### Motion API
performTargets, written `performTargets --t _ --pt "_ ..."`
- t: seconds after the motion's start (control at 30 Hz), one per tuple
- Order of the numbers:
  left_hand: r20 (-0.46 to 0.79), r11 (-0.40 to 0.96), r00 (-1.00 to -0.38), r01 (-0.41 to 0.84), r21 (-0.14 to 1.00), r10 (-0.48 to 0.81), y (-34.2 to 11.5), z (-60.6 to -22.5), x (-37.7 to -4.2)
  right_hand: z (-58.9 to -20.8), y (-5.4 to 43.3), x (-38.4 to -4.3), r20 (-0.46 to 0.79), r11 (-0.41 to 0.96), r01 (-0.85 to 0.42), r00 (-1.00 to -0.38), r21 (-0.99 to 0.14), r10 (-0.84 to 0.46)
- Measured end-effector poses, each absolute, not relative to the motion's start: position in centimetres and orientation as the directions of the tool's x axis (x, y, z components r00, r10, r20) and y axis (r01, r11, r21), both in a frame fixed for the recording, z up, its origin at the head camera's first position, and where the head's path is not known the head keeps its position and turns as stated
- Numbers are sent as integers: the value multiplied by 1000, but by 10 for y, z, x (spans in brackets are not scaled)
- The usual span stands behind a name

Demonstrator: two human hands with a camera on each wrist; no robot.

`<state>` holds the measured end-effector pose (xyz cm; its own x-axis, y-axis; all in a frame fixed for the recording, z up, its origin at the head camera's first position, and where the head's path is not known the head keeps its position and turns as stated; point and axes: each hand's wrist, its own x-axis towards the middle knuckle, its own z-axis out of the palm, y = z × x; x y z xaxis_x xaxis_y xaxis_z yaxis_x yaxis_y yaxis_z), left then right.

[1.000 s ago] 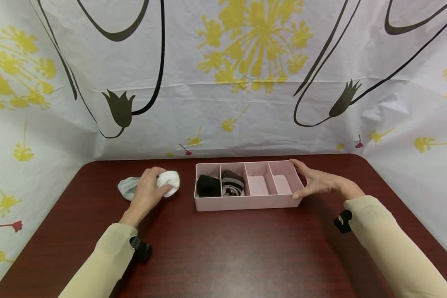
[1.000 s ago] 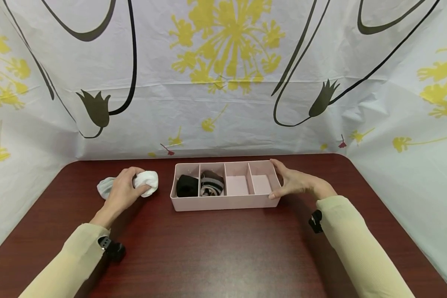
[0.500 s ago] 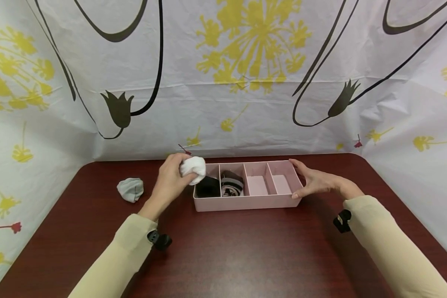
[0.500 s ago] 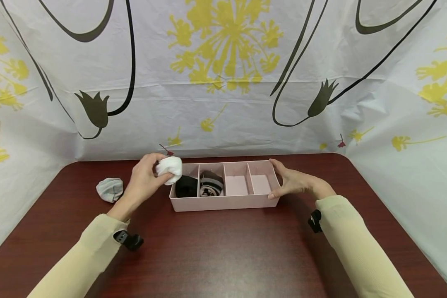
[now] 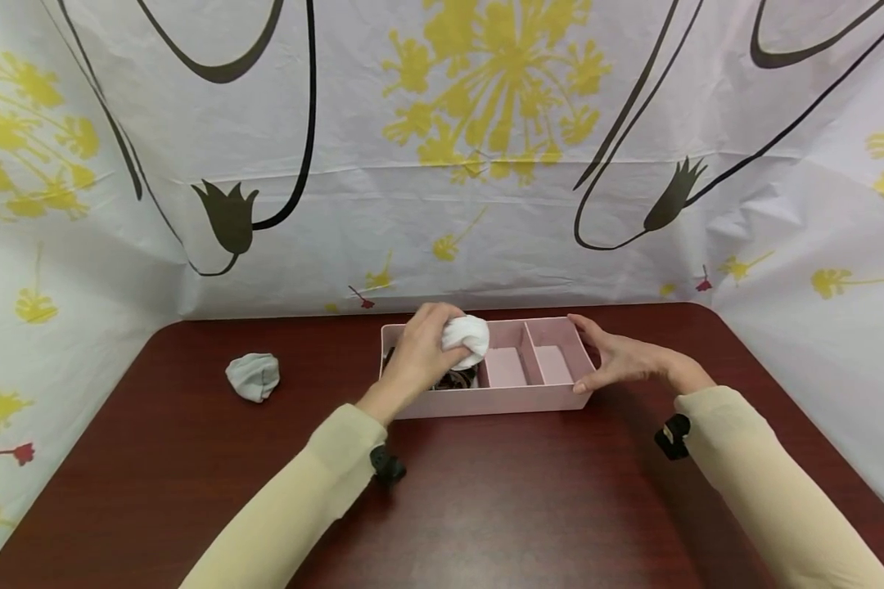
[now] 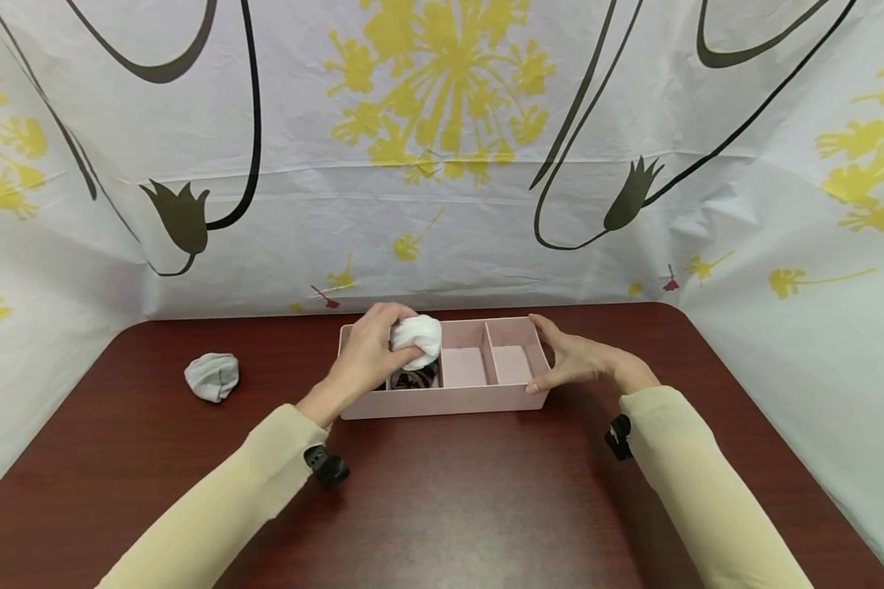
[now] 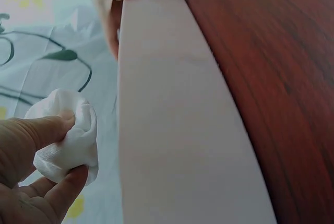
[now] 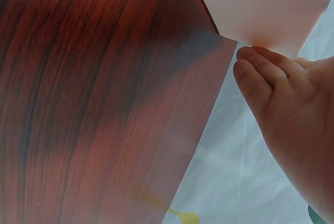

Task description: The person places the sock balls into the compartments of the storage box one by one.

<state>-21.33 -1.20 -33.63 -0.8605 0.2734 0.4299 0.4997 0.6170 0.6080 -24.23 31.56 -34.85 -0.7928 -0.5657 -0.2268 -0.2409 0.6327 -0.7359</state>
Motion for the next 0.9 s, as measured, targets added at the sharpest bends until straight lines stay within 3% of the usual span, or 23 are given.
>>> performTargets --t 0.57,0.9 --pt "399 608 -842 539 583 364 43 -344 -219 -350 313 -242 -222 625 -231 -798 -746 -560" --pt "412 675 -806 586 449 425 50 -352 -220 -350 314 -242 -223 627 -231 -799 -744 -559"
